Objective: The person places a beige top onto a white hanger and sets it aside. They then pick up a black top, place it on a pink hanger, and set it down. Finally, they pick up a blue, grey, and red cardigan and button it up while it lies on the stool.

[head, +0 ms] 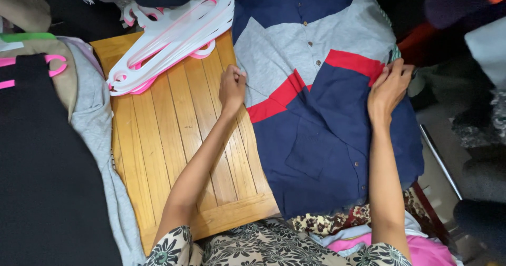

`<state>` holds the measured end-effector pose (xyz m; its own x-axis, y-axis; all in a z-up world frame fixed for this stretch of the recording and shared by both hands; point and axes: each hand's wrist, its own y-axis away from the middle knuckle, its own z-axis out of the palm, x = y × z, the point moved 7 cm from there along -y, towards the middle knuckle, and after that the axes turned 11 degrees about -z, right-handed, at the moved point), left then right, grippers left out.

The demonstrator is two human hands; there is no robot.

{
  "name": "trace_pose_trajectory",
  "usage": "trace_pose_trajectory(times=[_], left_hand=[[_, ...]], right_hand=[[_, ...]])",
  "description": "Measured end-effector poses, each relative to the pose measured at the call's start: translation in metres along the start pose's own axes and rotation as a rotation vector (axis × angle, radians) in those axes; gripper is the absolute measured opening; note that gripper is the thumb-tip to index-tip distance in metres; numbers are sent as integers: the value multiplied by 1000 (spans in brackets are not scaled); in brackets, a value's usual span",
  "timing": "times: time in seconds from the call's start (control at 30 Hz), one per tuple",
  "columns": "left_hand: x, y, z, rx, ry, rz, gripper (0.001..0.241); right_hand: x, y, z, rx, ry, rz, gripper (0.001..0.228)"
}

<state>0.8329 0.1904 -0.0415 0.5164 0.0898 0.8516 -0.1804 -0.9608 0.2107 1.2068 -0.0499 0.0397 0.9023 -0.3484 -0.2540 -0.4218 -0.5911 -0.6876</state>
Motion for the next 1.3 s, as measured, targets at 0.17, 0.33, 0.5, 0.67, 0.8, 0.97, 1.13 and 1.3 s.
trace_pose_trajectory(times=[0.17, 0.33, 0.5, 0.67, 0.8, 0.97, 1.13, 1.3], left_hand=[[-19, -4, 0, 36, 320, 97, 11], [-53, -10, 12, -31, 590, 78, 11], [-50, 23, 5, -26, 988, -88, 13], [-94, 24, 25, -153, 1262, -365, 15], [-96, 58, 37, -404, 1340, -670, 31], [-70, 130, 22, -583, 1031, -559, 55], [-75, 134, 11, -580, 564, -204, 39], [-63, 118, -38, -301, 594, 104, 30]], right_hand=[[-33, -11, -27, 74, -89, -80, 4], [24, 1, 0, 63, -234, 54, 10], [60, 31, 35, -94, -671, 642, 29], [21, 53, 40, -353, -722, 740, 36], [-8, 63, 50, -413, -867, 764, 21], [-58, 58, 30, -460, -907, 652, 17], [-81, 56, 3, -472, -895, 514, 14], [-89, 52, -13, -488, -853, 400, 21]])
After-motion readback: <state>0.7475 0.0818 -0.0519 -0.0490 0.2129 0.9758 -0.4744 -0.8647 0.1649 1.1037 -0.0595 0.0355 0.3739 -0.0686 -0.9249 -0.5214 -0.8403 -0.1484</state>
